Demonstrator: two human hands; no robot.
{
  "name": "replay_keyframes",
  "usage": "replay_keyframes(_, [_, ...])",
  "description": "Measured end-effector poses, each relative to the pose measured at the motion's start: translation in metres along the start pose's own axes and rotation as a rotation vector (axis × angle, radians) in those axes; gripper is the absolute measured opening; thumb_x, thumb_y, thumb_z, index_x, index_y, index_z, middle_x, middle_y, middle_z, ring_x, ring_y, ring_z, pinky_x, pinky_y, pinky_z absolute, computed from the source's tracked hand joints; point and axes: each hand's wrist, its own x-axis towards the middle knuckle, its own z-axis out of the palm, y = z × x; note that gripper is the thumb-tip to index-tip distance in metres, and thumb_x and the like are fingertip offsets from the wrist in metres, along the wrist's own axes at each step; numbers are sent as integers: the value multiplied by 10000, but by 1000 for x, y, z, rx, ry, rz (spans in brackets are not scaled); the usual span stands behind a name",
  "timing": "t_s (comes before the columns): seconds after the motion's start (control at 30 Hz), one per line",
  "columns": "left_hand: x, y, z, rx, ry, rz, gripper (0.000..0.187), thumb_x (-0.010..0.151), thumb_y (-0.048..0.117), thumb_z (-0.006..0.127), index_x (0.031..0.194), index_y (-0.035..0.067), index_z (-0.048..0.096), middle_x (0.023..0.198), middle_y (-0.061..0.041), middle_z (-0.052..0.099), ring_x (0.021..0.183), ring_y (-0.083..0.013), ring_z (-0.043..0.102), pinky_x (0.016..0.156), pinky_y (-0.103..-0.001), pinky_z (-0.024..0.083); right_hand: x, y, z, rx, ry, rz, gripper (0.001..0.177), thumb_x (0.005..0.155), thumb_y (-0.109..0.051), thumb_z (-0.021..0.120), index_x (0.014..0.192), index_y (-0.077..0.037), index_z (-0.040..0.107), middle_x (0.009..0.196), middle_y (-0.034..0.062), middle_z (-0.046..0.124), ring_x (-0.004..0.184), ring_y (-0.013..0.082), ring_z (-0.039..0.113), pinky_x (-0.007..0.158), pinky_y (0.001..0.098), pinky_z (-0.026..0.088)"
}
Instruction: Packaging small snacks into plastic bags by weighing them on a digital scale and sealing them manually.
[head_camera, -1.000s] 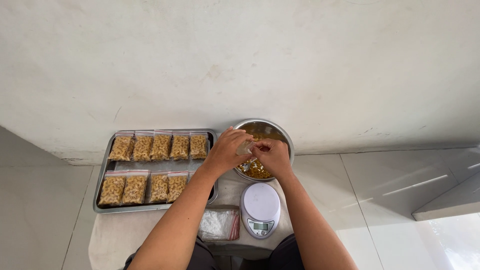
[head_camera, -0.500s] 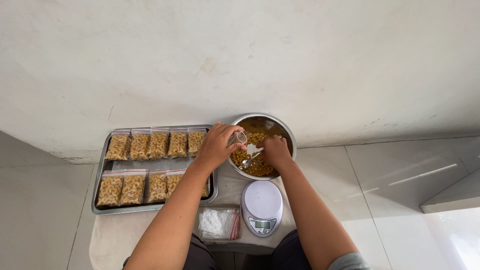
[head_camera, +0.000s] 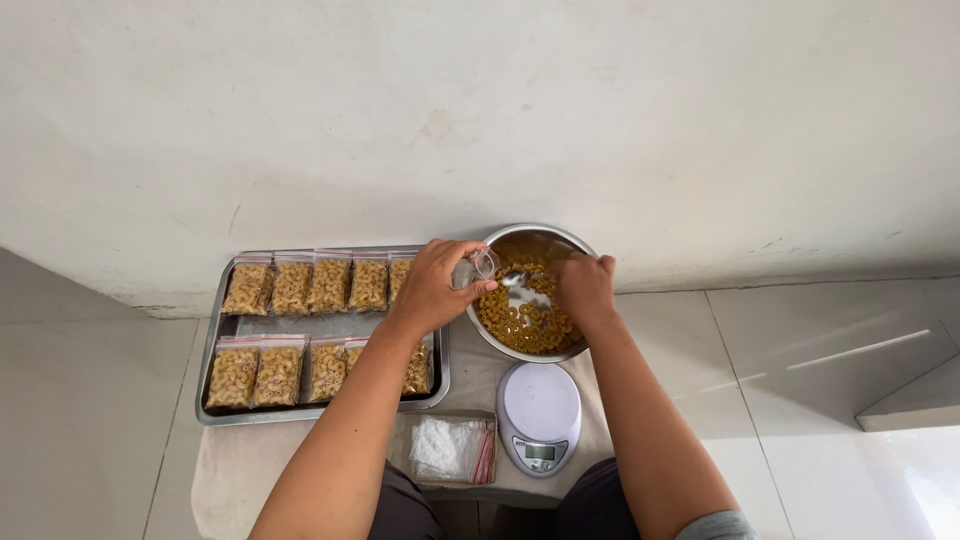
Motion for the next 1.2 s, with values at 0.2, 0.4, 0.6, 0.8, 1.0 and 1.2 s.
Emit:
replay_keyframes(0.2, [1,-8,6,12,69,71,589,830,461,815,1316,156,681,1048,-119,749,1118,-341,656,1023,-511,474,8,13,30,-151,222,88,134,896,-112,682,935,-183,787,1039,-17,712,993,171,641,962,396,350])
replay_keyframes(0.4, [0,-11,9,25,48,72,595,841,436,809,1350,164,666,1088,-126,753,1149,-344,645,1033,-511,476,-2,-22,21,4,44,25,153,859,-67,650,896,-118,790,975,38,725,938,258,659,950,445,363])
replay_keyframes(0.6, [-5,-7,9,-8,22,69,587,843,401,813,1348,148,656,1088,-137,753,1160,-356,626,1042,-524,455,12,4,56,260,-223,-33,280,818,-130,596,898,-260,831,937,16,803,1030,323,721,1068,484,314])
replay_keyframes(0.8, [-6,-5,16,-51,-5,28,598,818,414,838,1322,159,644,1103,-105,761,1185,-318,619,1059,-512,448,-8,20,37,420,-205,-18,309,782,-126,559,861,-239,835,858,53,789,985,351,718,1047,472,323])
replay_keyframes(1.0, [-6,3,29,-29,-77,-13,505,917,437,745,1312,155,607,1174,-82,759,1242,-293,598,1108,-506,429,-28,38,14,407,-121,16,299,800,-173,562,905,-256,829,887,15,801,995,334,728,1026,433,334])
replay_keyframes(1.2, [2,-20,62,149,-123,-14,536,916,523,707,1300,163,607,1190,-72,754,1272,-280,591,1123,-485,427,-51,63,-9,302,-48,58,225,805,-295,590,881,-316,801,876,-44,790,996,275,738,1029,405,335])
